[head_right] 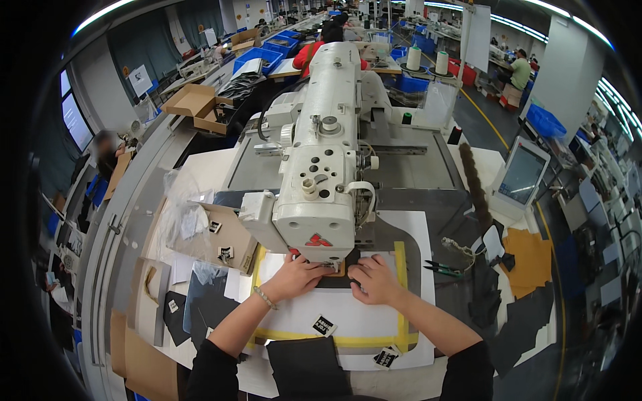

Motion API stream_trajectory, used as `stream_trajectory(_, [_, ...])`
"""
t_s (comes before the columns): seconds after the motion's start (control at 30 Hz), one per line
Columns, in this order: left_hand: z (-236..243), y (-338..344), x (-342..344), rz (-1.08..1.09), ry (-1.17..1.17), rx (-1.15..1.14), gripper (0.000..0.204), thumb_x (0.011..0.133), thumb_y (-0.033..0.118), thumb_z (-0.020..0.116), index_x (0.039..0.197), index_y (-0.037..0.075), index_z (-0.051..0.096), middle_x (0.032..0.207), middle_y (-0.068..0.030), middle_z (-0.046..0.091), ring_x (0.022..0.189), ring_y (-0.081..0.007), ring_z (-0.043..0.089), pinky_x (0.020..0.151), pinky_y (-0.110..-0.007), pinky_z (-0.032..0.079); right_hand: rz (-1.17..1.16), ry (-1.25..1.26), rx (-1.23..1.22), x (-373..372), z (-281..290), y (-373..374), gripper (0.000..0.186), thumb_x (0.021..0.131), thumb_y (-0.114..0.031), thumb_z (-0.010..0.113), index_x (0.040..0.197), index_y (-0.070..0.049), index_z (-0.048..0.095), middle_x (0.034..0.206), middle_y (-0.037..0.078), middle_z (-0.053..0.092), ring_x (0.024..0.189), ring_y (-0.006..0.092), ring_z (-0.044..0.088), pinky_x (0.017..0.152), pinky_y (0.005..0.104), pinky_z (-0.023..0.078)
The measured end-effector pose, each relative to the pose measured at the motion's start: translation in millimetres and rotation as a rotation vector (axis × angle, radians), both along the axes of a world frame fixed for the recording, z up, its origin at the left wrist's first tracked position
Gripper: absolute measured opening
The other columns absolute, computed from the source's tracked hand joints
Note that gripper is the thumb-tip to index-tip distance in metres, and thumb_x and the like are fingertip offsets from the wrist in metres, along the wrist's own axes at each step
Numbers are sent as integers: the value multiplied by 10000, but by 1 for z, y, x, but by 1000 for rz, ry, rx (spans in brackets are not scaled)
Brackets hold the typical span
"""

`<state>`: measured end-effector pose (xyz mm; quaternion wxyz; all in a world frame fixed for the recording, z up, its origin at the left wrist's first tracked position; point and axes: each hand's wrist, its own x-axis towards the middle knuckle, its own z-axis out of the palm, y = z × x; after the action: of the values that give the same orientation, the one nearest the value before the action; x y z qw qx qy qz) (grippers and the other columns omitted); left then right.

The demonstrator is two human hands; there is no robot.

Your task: Sewing small leather identification labels onto larger material pieces using an industrial sewing machine.

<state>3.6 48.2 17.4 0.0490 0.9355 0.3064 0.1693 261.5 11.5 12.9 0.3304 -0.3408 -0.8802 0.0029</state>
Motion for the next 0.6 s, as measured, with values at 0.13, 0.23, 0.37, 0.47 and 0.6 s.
stream_trajectory(0.13, [3,-2,-1,0,46,18,318,856,198,631,1169,250,655,1219,72,607,1193,-197,479,1024,-480,292,-2,18,24,-1,2,0,247,674,-138,670,899,-104,576,930,23,640,914,243,552,794,399,401])
stream_trajectory(0.23, [8,-3,1,14,84,-9,322,855,191,628,1170,253,654,1253,76,585,1192,-196,478,1024,-476,293,-22,34,33,2,0,0,234,674,-136,668,888,-107,577,892,22,631,906,239,551,794,392,400])
stream_trajectory(0.37, [6,-2,-1,5,61,-10,337,850,173,625,1174,258,651,1216,73,604,1188,-193,471,1022,-468,297,12,40,62,-2,1,2,221,672,-133,669,872,-111,580,844,22,621,881,236,545,790,385,394])
stream_trajectory(0.47, [4,3,2,21,54,-3,372,840,152,623,1196,260,643,1138,26,645,1144,-219,513,997,-479,334,-49,45,34,4,0,6,200,675,-130,668,856,-112,586,820,19,619,869,229,542,791,376,395])
stream_trajectory(0.6, [7,15,1,30,44,-48,355,836,136,615,1177,220,664,1019,-46,678,1015,-262,599,925,-459,414,-22,55,94,6,-2,18,154,680,-126,664,817,-110,594,804,18,617,871,219,543,792,373,396])
